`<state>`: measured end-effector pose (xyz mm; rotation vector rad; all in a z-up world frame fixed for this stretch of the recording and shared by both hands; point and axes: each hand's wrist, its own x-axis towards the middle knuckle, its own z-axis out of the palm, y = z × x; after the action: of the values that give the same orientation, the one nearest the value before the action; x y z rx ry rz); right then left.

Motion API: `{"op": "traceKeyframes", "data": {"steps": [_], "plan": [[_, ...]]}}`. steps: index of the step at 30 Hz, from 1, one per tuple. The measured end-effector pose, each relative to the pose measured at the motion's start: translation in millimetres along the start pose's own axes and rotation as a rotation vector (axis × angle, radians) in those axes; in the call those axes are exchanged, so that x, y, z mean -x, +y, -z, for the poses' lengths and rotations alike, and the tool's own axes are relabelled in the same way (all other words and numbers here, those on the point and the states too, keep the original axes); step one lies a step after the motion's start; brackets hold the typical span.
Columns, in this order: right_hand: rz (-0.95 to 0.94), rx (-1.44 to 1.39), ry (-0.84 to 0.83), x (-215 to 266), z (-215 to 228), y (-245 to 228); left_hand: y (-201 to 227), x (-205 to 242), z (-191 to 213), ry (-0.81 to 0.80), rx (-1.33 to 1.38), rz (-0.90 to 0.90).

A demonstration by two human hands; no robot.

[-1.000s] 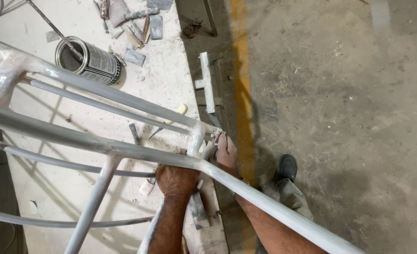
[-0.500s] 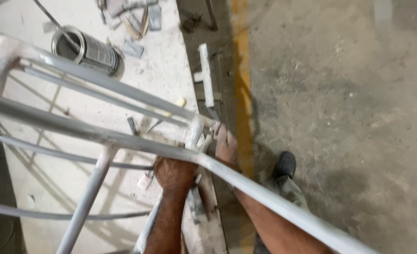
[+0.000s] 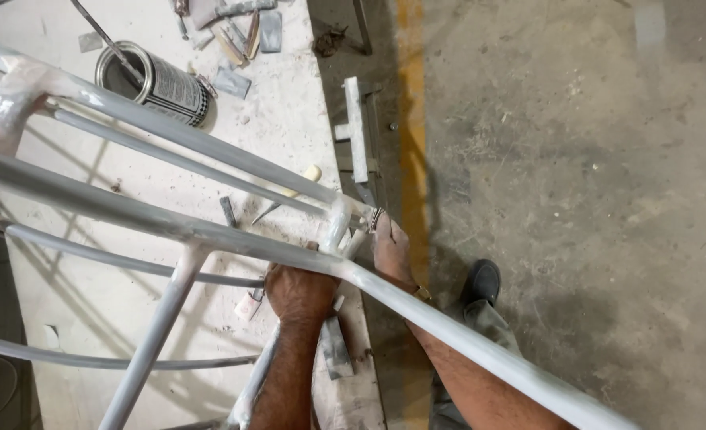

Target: The recorder is sanding the joints and frame of a large metal or wooden chair using sandpaper in a workshop environment.

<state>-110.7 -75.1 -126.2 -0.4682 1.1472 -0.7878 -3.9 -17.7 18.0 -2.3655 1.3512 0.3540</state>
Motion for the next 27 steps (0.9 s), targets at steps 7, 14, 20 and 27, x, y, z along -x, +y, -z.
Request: {"op": "traceKeyframes", "data": {"steps": [7, 14, 20, 27], "plan": [[0.178, 0.302, 0.150, -20, -4, 1, -1, 3, -3, 0.041, 0.066, 0.010], [0.261, 0.495, 0.198, -13, -11, -10, -2, 3, -7, 0.150, 0.097, -0.039], [0.433, 0.524, 0.242, -21, -8, -2, 5, 4, 9, 0.051, 0.089, 0.017], [0.512, 0.568, 0.235, -14, 3, 28, 6, 2, 12, -0.013, 0.089, 0.020]]}}
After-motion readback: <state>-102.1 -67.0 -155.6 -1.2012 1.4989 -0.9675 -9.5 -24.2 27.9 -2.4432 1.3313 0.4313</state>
